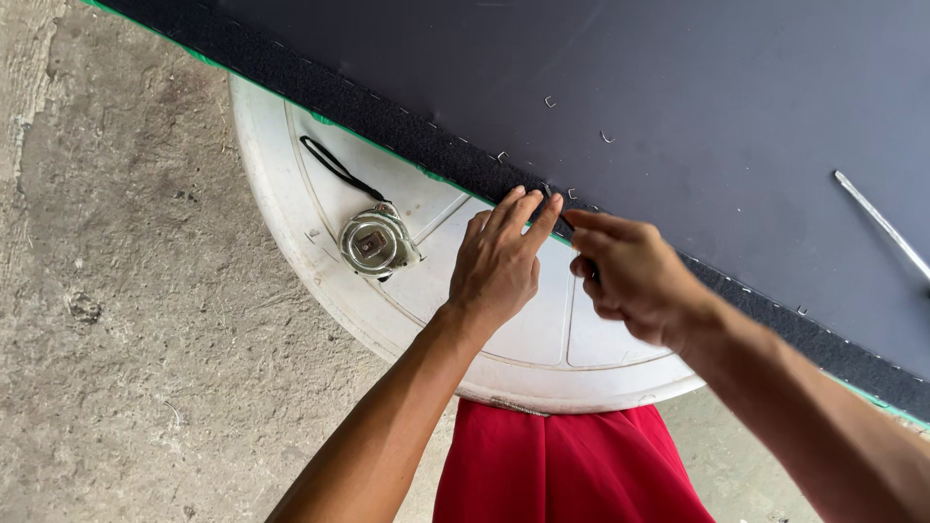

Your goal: The person uses a metal staple remover to press metal staples into the black felt edge of a large dark board. The person works along the board's edge, inserting staples one at a time.

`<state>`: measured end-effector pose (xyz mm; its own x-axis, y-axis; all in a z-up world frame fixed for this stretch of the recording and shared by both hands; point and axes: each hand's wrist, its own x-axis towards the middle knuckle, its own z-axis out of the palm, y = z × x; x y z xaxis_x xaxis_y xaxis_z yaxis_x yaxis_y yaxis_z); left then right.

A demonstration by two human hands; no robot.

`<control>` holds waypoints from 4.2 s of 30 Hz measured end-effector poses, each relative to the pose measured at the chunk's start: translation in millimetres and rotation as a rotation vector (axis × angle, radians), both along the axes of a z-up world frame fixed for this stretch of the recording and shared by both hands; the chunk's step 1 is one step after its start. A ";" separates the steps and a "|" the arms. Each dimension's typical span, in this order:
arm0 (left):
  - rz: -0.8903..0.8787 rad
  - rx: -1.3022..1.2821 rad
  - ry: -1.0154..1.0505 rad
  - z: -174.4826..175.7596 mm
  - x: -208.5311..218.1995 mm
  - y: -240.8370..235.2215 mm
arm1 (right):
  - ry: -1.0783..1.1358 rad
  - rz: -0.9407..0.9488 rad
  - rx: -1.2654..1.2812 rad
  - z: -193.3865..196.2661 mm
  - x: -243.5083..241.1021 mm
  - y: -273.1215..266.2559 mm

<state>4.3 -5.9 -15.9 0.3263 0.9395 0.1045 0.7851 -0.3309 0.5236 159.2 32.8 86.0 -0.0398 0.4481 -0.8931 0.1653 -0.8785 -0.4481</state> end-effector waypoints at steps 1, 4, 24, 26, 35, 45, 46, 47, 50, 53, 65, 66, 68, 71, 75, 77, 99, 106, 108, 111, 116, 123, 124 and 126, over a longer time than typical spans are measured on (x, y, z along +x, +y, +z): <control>-0.004 0.003 0.001 0.0 -1.1 0.0 | -0.062 0.064 0.029 -1.7 -5.6 -5.2; 0.000 0.020 0.001 -3.5 -2.7 -1.1 | -0.117 0.122 0.098 -5.8 -15.5 -13.8; -0.064 0.065 0.116 -12.4 -6.6 -4.3 | -0.165 -0.009 0.597 -85.3 -27.2 -67.3; -0.072 0.068 0.122 -9.3 -8.5 -0.4 | -0.054 -0.049 0.341 -65.1 -19.4 -57.7; -0.047 -0.051 0.132 -1.5 -0.3 2.3 | 0.013 0.009 0.057 -21.7 1.1 -13.5; -0.041 -0.048 0.175 -6.6 0.0 -8.9 | 0.000 -0.055 0.262 -70.8 -7.6 -48.4; -0.045 -0.061 0.214 -10.1 -1.7 -9.2 | 0.037 -0.063 0.313 -89.8 -7.7 -55.0; -0.050 -0.083 0.255 -9.8 0.0 -8.5 | 0.076 -0.072 0.356 -104.1 -5.8 -62.2; -0.064 -0.075 0.234 -2.7 -1.9 -9.2 | 0.092 -0.037 0.747 -124.5 -9.5 -73.6; -0.037 -0.093 0.224 -2.1 -0.7 -3.0 | -0.005 0.019 0.853 -122.9 -11.4 -73.6; -0.031 -0.102 0.204 3.6 0.2 -1.8 | 0.083 -0.077 0.131 -34.8 4.3 -28.2; -0.031 -0.099 0.198 3.0 -0.2 -1.7 | 0.069 -0.041 0.128 -34.4 4.0 -25.8; -0.034 -0.096 0.181 -0.6 1.4 -3.2 | 0.038 0.030 0.119 -41.7 3.6 -23.5; -0.027 -0.053 0.175 -4.8 4.4 -8.0 | 0.012 0.009 0.207 -66.9 -1.5 -32.8; -0.019 0.007 0.216 -10.9 1.3 -10.4 | -0.227 0.031 0.979 -117.8 -29.3 -71.1; -0.048 -0.021 0.206 -7.4 -1.7 -9.4 | -0.233 0.006 0.766 -129.1 -33.9 -82.6; 0.067 -0.056 0.133 -6.1 10.9 -9.0 | -0.232 0.109 0.938 -116.9 -31.4 -75.6; 0.090 -0.034 0.090 -9.8 13.4 -12.9 | -0.215 0.222 1.015 -126.1 -9.7 -68.4; 0.093 -0.008 0.016 -9.9 10.5 -13.1 | -0.231 0.276 1.033 -120.0 -4.2 -63.9; 0.142 0.018 -0.153 -12.0 1.7 -11.3 | -0.180 0.211 0.814 -110.0 -6.3 -64.6; 0.277 0.231 -0.163 -15.0 -6.2 0.0 | -0.019 0.085 0.580 -83.9 12.8 -75.8; 0.393 0.096 -0.122 -17.9 -21.4 3.8 | -0.284 0.411 0.532 -48.0 26.1 -49.5; 0.378 0.080 -0.063 -18.4 -21.4 2.7 | -0.312 0.464 0.598 -45.1 22.9 -45.1; 0.317 0.112 0.091 -20.0 -20.9 -1.5 | -0.340 0.527 0.666 -43.7 14.5 -38.7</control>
